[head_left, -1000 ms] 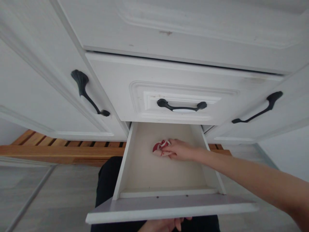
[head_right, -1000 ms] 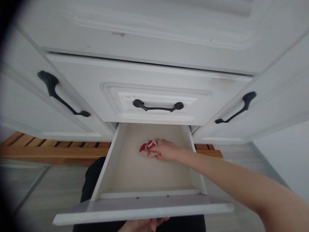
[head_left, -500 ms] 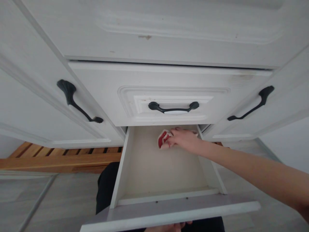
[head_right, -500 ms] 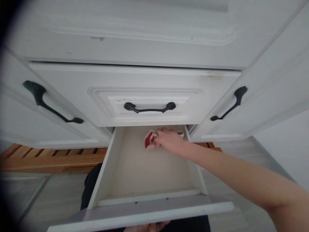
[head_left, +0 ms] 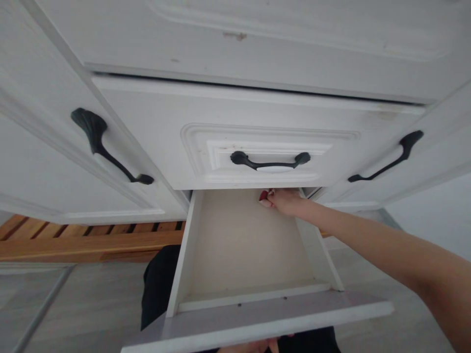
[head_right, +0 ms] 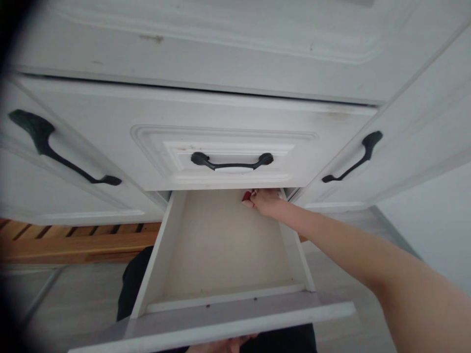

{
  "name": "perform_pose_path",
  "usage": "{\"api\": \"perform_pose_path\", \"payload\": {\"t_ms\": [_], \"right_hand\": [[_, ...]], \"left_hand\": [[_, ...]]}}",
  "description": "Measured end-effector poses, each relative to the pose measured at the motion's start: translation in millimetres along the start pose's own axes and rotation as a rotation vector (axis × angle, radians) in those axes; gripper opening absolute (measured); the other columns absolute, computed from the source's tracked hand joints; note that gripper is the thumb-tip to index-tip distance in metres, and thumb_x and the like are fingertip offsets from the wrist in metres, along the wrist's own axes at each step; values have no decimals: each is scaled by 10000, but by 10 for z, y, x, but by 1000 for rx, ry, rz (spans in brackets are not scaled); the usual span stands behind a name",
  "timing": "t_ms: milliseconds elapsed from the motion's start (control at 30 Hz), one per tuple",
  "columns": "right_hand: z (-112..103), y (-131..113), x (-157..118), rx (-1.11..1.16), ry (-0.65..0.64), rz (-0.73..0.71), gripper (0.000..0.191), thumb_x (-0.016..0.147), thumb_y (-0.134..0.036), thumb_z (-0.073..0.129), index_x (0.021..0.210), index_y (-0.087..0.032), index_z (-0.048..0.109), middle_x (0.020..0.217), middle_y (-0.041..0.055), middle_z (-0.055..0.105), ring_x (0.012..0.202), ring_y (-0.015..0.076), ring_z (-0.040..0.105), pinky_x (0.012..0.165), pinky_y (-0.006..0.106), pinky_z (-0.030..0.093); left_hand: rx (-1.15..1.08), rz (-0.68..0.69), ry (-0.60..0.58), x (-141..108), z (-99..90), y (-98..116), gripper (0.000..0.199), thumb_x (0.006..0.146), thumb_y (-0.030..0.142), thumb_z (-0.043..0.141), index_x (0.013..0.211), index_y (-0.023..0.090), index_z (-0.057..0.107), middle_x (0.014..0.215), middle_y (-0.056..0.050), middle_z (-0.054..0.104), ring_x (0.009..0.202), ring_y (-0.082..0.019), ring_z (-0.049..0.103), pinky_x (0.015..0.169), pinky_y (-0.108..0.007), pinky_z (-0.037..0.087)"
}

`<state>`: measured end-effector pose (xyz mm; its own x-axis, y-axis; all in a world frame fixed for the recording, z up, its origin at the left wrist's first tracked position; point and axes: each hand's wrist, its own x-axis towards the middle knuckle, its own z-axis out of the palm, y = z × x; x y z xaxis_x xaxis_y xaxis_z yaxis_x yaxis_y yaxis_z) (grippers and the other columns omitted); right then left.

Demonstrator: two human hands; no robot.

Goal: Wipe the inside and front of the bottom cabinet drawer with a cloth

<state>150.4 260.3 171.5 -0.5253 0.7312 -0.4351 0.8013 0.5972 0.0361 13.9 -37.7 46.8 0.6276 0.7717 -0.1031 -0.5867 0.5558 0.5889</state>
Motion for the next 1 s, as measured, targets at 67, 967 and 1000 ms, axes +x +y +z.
{"api": "perform_pose_path", "payload": {"t_ms": [67, 967, 1000], "right_hand": [[83, -103, -207, -57, -95, -27, 239, 803, -170, 582, 1015, -139, 686, 986, 199, 701, 927, 308, 680, 786, 404, 495], [384, -1910, -5, 513, -297, -845, 531, 708, -213, 737, 1209, -143, 575, 1232, 117, 653, 1071, 242, 621, 800, 267, 448], [350, -1903, -6, 474, -316, -838, 517, 718, -219, 722, 1207, -139, 575, 1208, 121, 663, 1039, 241, 632, 769, 266, 450]], "left_hand": [[0, 20, -4, 10, 31, 28, 480, 591, 693, 759, 648, 218, 732, 1079, -90, 720, 1260, -367, 540, 1174, -484, 269], [-112, 47, 291, 16, 131, 135, 369, 919, 494, 557, 1085, 182, 662, 1137, -71, 687, 1050, -228, 643, 931, -438, 546], [-120, 50, 304, 17, 123, 134, 373, 922, 500, 548, 1069, 179, 668, 1112, -65, 694, 1044, -232, 647, 923, -437, 548]]}}
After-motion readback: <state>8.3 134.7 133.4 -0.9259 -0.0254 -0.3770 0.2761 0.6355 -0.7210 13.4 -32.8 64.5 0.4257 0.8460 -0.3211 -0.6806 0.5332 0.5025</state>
